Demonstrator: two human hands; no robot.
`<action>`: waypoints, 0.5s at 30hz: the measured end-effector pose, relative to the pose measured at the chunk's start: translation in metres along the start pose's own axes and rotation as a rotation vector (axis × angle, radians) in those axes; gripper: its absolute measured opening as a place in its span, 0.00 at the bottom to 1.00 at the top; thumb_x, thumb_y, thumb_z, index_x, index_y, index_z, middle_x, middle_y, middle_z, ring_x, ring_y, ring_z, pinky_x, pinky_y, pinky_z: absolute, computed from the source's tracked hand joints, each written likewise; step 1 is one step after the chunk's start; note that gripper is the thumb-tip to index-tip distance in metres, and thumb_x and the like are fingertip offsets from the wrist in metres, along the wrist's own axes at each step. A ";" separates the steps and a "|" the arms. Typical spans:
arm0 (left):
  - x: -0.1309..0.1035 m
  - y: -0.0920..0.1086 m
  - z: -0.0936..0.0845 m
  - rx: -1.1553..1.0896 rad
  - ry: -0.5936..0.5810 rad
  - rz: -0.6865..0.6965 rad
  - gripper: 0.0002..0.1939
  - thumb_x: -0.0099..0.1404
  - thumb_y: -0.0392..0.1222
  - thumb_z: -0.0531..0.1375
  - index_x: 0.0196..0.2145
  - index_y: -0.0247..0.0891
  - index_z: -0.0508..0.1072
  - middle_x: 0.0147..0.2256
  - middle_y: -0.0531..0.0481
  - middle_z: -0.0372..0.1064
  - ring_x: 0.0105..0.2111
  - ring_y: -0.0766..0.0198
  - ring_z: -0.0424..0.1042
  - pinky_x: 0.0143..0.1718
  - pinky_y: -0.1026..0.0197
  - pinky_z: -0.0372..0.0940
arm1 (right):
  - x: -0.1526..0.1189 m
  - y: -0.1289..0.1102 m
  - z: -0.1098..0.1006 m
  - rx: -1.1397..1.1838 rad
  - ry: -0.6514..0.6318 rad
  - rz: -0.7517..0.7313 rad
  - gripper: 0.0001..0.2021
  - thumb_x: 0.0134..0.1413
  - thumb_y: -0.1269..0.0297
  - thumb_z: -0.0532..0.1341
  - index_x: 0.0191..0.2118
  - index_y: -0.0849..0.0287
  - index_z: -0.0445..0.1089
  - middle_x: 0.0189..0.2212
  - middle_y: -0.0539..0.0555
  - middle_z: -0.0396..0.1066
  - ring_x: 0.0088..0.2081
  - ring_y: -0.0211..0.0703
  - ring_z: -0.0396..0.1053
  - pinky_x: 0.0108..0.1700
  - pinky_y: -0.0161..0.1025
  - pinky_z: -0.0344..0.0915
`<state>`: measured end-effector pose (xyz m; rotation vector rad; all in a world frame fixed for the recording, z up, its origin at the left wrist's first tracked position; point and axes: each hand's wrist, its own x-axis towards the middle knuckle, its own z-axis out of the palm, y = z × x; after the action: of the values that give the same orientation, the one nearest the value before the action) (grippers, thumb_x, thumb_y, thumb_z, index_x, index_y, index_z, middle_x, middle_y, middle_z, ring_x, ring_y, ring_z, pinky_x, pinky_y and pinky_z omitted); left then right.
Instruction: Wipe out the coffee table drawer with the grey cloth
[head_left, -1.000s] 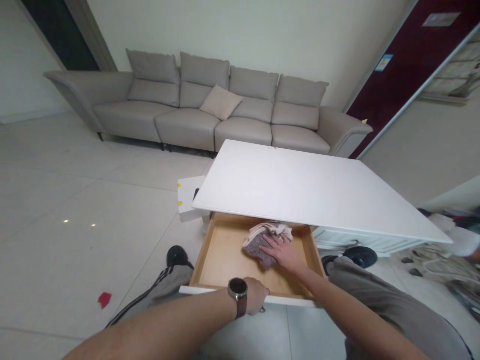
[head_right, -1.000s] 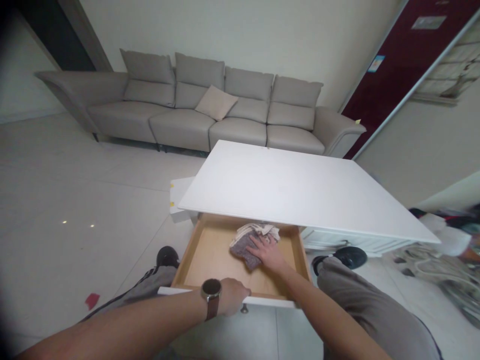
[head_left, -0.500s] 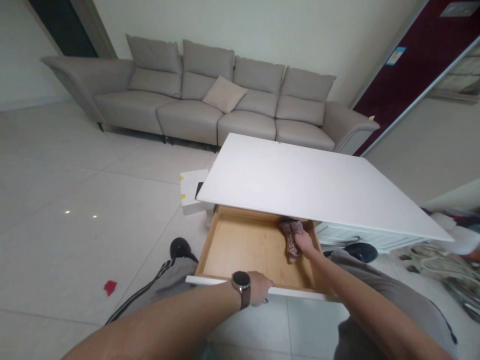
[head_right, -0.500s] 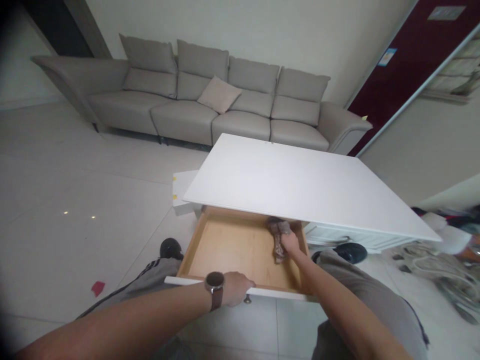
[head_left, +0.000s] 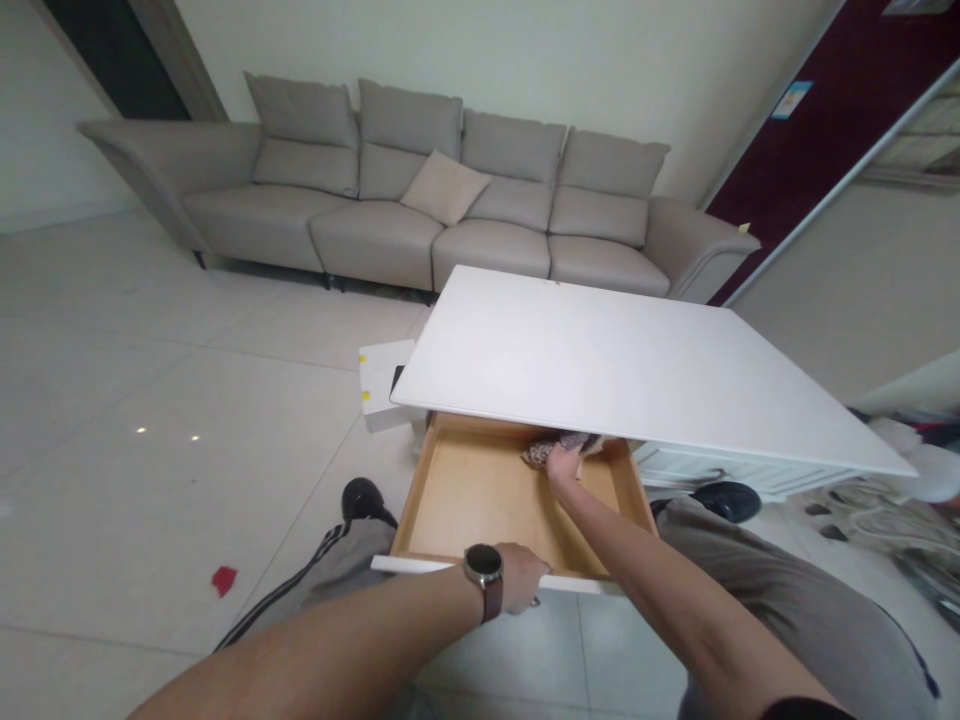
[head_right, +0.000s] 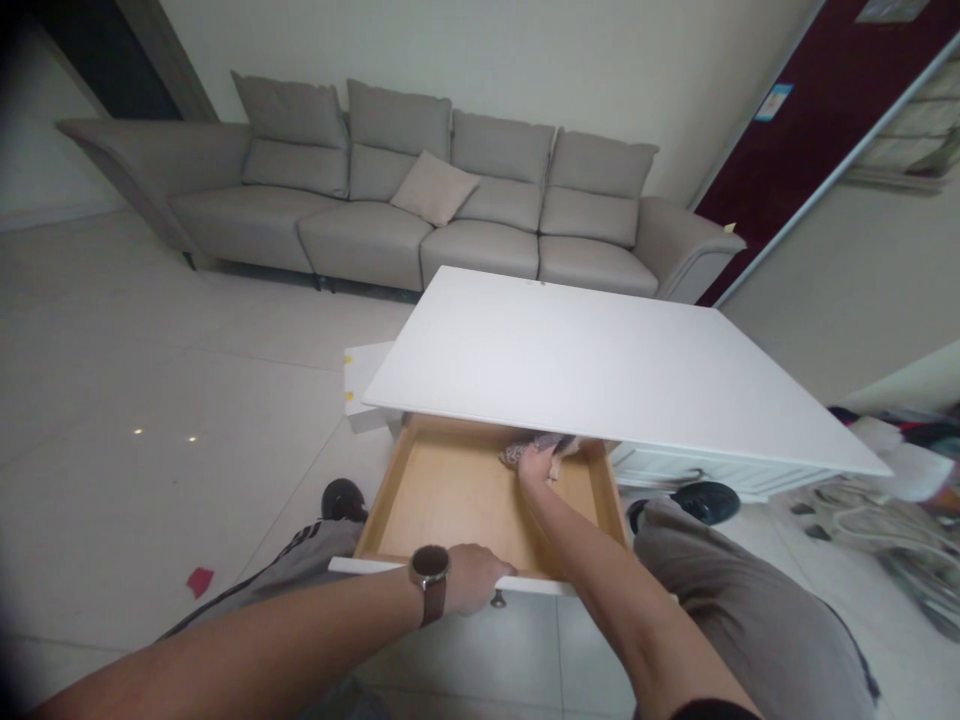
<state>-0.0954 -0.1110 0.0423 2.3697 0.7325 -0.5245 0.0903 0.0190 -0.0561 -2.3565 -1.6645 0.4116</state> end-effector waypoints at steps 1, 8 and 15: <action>0.001 0.000 -0.001 0.002 -0.011 0.005 0.23 0.61 0.42 0.63 0.54 0.48 0.75 0.46 0.40 0.78 0.45 0.46 0.78 0.41 0.51 0.71 | -0.003 -0.011 0.008 -0.003 0.015 0.037 0.37 0.65 0.62 0.45 0.76 0.64 0.33 0.55 0.70 0.70 0.57 0.61 0.69 0.56 0.56 0.66; 0.002 0.003 -0.006 0.008 -0.032 0.016 0.20 0.61 0.42 0.63 0.52 0.46 0.76 0.44 0.39 0.79 0.44 0.46 0.79 0.42 0.50 0.72 | -0.037 -0.040 0.011 -0.286 -0.235 -0.359 0.31 0.64 0.68 0.52 0.72 0.43 0.54 0.65 0.63 0.60 0.58 0.60 0.64 0.60 0.56 0.57; -0.004 0.009 -0.013 0.075 -0.044 -0.004 0.19 0.62 0.41 0.62 0.52 0.43 0.76 0.47 0.39 0.79 0.47 0.46 0.79 0.43 0.51 0.73 | -0.038 0.021 -0.024 -0.491 -0.246 -0.391 0.26 0.67 0.69 0.47 0.65 0.42 0.65 0.67 0.55 0.61 0.60 0.56 0.61 0.56 0.52 0.58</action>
<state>-0.0902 -0.1104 0.0578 2.4182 0.7095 -0.6140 0.1054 -0.0241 -0.0369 -2.2612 -2.5258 0.2431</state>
